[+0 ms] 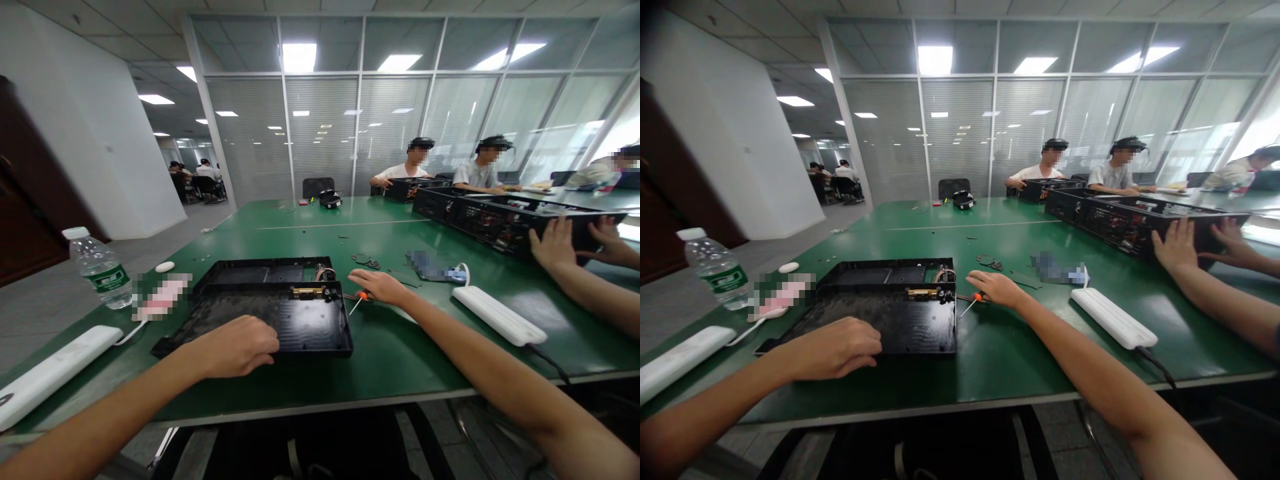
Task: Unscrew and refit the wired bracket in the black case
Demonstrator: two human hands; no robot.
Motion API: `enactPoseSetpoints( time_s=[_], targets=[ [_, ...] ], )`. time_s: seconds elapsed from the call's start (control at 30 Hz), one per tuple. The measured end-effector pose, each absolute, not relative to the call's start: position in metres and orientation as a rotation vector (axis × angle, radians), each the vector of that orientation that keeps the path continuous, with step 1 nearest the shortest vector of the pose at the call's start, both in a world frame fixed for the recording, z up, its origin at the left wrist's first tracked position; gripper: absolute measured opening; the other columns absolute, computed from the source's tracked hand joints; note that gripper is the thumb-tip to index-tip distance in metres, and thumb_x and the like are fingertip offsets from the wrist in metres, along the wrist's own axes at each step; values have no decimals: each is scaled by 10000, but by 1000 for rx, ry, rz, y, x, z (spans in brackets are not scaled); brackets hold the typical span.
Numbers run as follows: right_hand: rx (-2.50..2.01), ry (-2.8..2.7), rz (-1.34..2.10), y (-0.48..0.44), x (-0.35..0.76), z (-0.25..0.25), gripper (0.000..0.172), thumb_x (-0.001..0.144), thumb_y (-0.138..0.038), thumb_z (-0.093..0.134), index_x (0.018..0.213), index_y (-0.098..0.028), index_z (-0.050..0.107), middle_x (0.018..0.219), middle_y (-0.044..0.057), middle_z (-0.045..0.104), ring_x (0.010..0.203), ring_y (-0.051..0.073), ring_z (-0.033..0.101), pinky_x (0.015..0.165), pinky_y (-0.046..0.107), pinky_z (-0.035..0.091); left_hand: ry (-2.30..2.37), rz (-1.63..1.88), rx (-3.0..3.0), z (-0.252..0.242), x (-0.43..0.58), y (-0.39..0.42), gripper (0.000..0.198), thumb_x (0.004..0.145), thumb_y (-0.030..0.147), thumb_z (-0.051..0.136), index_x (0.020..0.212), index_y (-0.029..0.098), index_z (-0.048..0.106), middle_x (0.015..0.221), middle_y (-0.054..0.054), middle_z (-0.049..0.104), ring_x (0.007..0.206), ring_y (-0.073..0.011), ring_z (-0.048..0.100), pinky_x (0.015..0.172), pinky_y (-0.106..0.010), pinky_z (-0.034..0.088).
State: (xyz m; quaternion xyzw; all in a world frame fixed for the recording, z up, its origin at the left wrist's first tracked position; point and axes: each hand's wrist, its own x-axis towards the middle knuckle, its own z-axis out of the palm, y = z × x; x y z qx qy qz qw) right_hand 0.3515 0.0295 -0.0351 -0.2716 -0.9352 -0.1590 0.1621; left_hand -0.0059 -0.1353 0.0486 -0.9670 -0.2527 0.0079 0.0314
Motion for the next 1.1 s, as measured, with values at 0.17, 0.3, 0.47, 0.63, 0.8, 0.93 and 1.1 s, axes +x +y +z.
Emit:
enactPoseSetpoints(
  time_s=[0.17,0.3,0.47,0.63,0.8,0.93,1.1],
  targets=[
    [-767,-2478,-170,34,355,-42,405,872,-352,427,1244,-193,450,1225,116,492,1057,202,529,869,348,454,-811,98,-2955,38,0,-145,151,845,197,488,704,169,532,678,-2,578,658,-150,540,601,-255,341],
    [-675,-2431,104,24,330,-48,412,873,-350,431,1255,-198,446,1211,101,516,1119,190,487,944,364,403,-852,120,-2969,28,1,-146,152,840,233,516,710,169,561,688,-6,594,672,-150,553,620,-246,357],
    [-670,-2455,204,13,305,-49,406,862,-376,445,1220,-187,479,1219,101,500,1117,187,483,953,351,393,-922,162,-3014,28,7,-121,260,796,443,560,761,194,625,729,-4,618,726,-155,572,656,-230,387],
    [-784,-2451,131,11,299,-46,430,841,-395,473,1218,-189,463,1203,106,489,1062,197,513,886,340,442,-1169,-150,-2677,32,41,-62,548,783,570,490,1162,175,500,1051,-103,567,988,-244,521,819,-316,400],
    [-844,-2508,-27,7,299,-42,365,857,-340,434,1188,-192,473,1203,98,477,993,178,544,826,315,469,-1408,-119,-2546,4,74,-24,858,657,632,586,1324,176,299,1166,-154,481,990,-289,532,790,-356,440],
    [-883,-2533,-96,6,299,-41,344,843,-303,450,1166,-188,478,1174,93,485,947,168,553,786,296,476,-1264,-310,-2466,-10,86,-28,858,637,598,631,1324,197,309,1354,-192,285,1149,-362,398,891,-476,374],
    [-845,-2504,-75,4,302,-40,319,848,-314,442,1141,-196,490,1154,86,488,908,157,559,746,282,478,-697,-396,-2624,-12,86,-28,376,740,337,639,1086,210,565,1335,-108,348,1230,-295,297,1014,-478,259]
  ],
)
